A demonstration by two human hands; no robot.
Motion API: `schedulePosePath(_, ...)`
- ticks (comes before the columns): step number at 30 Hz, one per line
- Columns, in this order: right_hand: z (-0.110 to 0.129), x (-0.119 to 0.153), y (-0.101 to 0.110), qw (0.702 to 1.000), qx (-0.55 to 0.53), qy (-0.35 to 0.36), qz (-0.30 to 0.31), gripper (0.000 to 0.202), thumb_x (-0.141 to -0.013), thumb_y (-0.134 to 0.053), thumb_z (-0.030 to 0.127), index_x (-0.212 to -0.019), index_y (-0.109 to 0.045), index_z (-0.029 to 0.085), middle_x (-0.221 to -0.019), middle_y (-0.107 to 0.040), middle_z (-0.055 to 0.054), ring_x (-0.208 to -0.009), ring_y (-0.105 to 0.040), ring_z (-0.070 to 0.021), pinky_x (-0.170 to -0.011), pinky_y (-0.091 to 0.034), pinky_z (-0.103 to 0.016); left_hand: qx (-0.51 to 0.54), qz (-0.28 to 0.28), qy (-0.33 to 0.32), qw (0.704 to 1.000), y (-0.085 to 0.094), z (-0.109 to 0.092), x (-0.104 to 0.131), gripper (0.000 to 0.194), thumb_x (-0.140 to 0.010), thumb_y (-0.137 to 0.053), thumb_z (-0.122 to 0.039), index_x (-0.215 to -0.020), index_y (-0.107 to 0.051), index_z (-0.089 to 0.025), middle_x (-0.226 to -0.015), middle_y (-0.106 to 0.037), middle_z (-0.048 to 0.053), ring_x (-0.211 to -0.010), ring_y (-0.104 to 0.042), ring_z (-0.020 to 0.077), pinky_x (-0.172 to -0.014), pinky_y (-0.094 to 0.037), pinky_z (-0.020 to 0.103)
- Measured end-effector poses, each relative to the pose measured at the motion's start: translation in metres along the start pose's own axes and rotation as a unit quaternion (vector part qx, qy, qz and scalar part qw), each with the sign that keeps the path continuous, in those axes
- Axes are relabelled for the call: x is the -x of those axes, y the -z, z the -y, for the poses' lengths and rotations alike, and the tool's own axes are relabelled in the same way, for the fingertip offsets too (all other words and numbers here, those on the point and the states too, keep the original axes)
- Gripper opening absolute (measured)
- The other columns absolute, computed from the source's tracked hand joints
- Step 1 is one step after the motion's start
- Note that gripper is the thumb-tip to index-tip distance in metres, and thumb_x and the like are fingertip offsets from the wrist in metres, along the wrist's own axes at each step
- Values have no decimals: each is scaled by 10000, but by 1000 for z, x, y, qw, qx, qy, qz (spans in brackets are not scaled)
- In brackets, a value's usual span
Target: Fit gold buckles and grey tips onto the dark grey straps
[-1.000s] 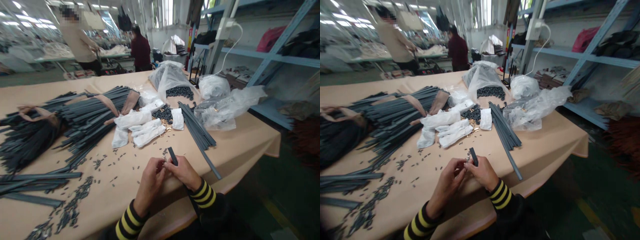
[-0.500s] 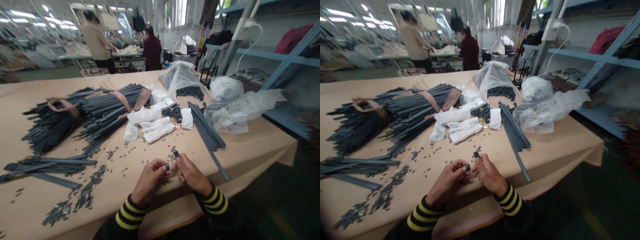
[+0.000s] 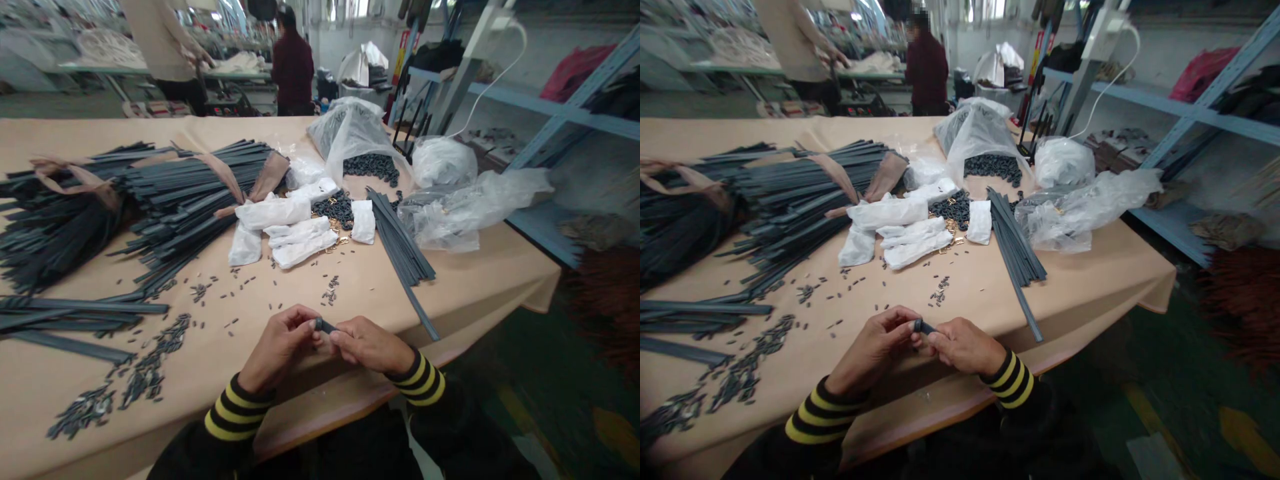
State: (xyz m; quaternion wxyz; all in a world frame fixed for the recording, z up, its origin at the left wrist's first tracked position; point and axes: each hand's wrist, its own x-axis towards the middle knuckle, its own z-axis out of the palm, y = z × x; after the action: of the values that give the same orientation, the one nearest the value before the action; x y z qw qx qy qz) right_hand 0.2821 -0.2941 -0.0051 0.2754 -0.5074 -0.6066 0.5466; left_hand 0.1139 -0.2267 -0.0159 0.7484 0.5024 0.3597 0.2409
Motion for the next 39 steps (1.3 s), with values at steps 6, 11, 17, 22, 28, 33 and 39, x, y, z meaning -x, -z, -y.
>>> schedulePosePath(6, -7, -2, 6, 999, -37, -3, 32, 379, -882, -339, 367, -683, -529, 106, -486, -428, 33, -424, -360, -51, -442, -285, -169, -152, -77, -53, 984, -10, 3, 6, 193, -745, -576, -270, -876, -636, -141, -697, -631, 22, -640, -579, 138, -631, -450, 253)
schedulePosePath(11, -10, -2, 0, 998, -60, 31, 21, 329, -895, -334, 339, -737, -525, 121, -486, -414, 48, -427, -357, -49, -457, -298, -168, -59, -62, -37, 996, -13, 8, 8, 157, -742, -600, -253, -844, -629, -138, -707, -634, 26, -666, -576, 133, -663, -441, 251)
schedulePosePath(17, -4, -2, -8, 998, -31, 56, -14, 269, -897, -338, 284, -747, -503, 134, -508, -422, 48, -438, -368, -49, -474, -313, -168, 128, 23, 19, 991, -12, 8, 7, 90, -756, -592, -202, -825, -579, -145, -697, -611, 13, -612, -566, 105, -614, -428, 230)
schedulePosePath(22, 6, -2, -15, 994, 27, 67, -81, 242, -892, -350, 251, -701, -458, 151, -531, -432, 41, -469, -392, -62, -506, -327, -186, 166, 21, 31, 985, -18, 5, 8, 89, -743, -609, -201, -778, -577, -125, -694, -592, 22, -625, -554, 105, -609, -437, 229)
schedulePosePath(28, 1, -7, -21, 991, -25, 20, -131, 217, -872, -417, 310, -977, -459, 125, -525, -459, 57, -473, -443, -75, -502, -350, -189, 115, 2, 19, 993, -20, 3, 9, 123, -748, -593, -252, -785, -588, -135, -732, -619, 38, -636, -582, 147, -630, -465, 288)
schedulePosePath(33, 5, -11, -19, 990, -24, 34, -138, 362, -889, -371, 379, -1136, -448, 124, -505, -455, 62, -469, -457, -78, -516, -363, -190, -134, -101, -73, 983, -16, 0, 8, 163, -759, -556, -289, -855, -617, -172, -796, -650, 36, -760, -593, 179, -721, -442, 282)
schedulePosePath(39, 9, -11, -15, 986, 47, 27, -156, 236, -870, -409, 303, -784, -545, 131, -551, -506, 32, -528, -485, -76, -561, -357, -186, -201, -100, -79, 971, -16, 3, 5, 138, -764, -529, -305, -749, -566, -172, -673, -594, 9, -647, -547, 156, -601, -425, 251)
